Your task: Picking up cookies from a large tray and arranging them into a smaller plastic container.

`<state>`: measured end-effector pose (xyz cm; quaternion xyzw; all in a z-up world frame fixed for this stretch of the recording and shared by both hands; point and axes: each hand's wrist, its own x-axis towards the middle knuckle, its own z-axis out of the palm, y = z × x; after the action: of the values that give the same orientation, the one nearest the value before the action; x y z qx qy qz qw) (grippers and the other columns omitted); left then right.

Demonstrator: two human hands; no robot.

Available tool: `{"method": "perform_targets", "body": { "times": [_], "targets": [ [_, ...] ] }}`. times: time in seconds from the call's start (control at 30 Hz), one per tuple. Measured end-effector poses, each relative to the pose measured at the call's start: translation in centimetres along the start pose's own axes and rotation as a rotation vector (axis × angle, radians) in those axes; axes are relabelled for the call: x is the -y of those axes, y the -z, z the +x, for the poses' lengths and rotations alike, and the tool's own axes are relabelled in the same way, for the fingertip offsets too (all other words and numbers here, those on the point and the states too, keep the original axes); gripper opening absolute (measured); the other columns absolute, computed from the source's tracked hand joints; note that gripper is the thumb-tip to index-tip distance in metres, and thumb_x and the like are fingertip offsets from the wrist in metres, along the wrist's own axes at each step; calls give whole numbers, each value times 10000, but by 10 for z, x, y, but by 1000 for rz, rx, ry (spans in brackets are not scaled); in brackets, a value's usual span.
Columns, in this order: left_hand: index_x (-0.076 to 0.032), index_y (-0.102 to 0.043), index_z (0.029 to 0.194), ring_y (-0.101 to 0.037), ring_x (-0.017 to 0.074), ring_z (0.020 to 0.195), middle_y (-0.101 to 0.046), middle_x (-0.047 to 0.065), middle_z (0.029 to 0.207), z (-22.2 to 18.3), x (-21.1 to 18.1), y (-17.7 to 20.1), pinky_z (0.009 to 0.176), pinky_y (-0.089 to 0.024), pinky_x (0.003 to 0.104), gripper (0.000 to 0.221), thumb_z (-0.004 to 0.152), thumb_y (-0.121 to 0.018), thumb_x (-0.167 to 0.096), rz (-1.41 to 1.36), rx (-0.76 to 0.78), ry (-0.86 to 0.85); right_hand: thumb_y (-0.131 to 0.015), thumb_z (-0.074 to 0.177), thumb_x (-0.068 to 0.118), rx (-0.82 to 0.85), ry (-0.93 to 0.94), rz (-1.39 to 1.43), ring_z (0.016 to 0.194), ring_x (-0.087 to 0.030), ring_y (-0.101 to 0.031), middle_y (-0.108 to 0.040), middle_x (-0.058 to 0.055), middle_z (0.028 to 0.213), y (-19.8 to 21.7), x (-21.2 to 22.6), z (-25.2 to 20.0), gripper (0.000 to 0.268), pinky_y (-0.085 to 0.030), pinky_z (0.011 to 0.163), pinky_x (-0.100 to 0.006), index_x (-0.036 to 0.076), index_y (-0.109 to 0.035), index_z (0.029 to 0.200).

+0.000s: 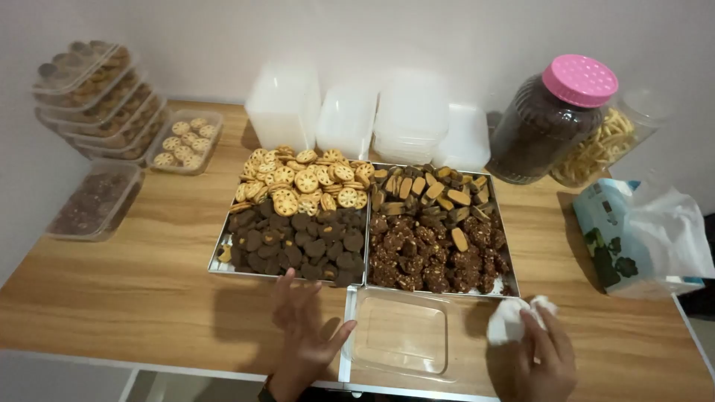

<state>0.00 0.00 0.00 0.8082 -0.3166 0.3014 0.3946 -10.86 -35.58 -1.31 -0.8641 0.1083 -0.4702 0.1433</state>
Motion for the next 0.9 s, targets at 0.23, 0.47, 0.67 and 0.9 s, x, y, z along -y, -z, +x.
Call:
{"method": "perform_targets", "body": {
  "times": [0.23,0.47,0.67,0.9],
  "targets": [
    [-225,-391,1496,-94,397,1598,-135,192,1694,-8,1,-13,1234,-147,566,922,758,-911,-410,-20,120,283,-703,893,49,277,172,179,1073,-255,-642,-693,-91,1213,0,42,53,274,-468,999,-382,114,-719,1159],
    [-140,-459,1440,-270,387,1549,-357,128,1575,-8,11,-18,1260,-255,525,878,746,-884,-471,36,7,121,-752,866,282,636,353,109,857,-154,-631,-758,39,933,-46,132,79,238,-453,789,-317,185,-747,1083],
    [-235,-496,1413,-242,321,1573,-275,111,1673,-10,9,-24,1250,-219,553,875,673,-885,-494,20,2,255,-751,913,282,552,389,0,833,-131,-655,-786,64,928,-64,107,79,192,-470,740,-306,208,-771,1089],
    [-228,-568,1327,-276,305,1560,-316,54,1659,-10,6,-27,1219,-246,546,808,646,-886,-523,-18,-5,319,-795,830,373,491,122,-28,975,-169,-704,-776,-13,1061,-70,42,102,368,-505,897,-399,151,-748,1119]
  ]
}}
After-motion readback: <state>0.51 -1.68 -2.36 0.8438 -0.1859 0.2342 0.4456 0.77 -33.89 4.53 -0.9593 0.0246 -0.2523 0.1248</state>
